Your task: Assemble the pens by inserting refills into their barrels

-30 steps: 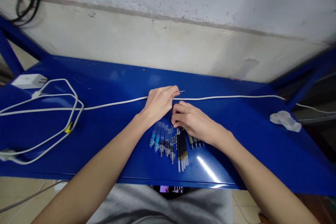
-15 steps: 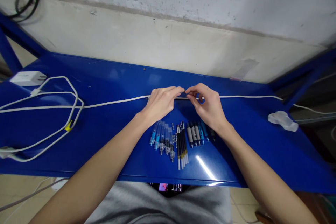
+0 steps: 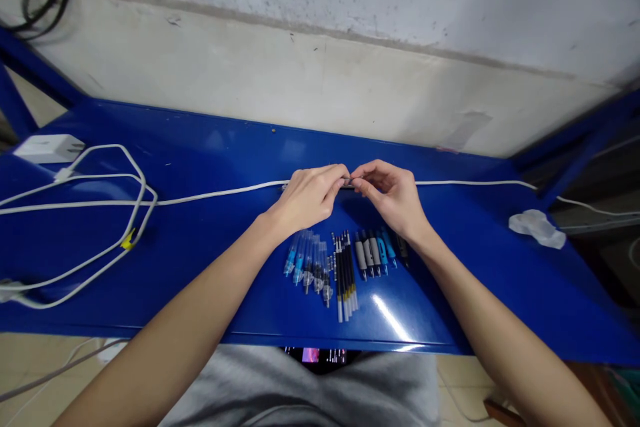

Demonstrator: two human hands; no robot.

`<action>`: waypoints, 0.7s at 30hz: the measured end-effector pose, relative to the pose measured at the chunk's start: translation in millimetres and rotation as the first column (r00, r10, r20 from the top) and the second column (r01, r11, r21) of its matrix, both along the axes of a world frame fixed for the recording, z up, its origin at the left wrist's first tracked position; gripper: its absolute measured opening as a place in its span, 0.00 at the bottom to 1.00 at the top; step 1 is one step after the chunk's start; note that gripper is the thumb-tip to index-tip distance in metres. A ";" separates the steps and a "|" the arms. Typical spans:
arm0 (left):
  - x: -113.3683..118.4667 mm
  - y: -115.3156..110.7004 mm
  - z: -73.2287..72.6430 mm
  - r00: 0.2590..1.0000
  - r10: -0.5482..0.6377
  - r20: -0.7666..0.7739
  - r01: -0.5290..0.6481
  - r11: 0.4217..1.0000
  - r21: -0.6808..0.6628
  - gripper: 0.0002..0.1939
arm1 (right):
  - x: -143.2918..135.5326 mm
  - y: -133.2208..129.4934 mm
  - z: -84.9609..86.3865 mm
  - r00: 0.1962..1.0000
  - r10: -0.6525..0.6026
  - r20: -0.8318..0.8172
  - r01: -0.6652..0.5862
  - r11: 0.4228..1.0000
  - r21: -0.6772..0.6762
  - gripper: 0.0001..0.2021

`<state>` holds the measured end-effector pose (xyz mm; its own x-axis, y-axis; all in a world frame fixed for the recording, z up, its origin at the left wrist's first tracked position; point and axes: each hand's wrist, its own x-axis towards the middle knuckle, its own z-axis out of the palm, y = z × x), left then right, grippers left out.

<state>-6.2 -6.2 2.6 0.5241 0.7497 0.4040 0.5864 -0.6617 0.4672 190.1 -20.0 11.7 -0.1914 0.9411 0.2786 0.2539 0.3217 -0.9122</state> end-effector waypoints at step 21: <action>0.8 0.2 -3.8 1.000 -0.009 0.005 0.009 1.000 0.025 0.12 | -0.9 -1.4 0.9 0.996 -0.086 0.021 0.084 0.994 0.068 0.02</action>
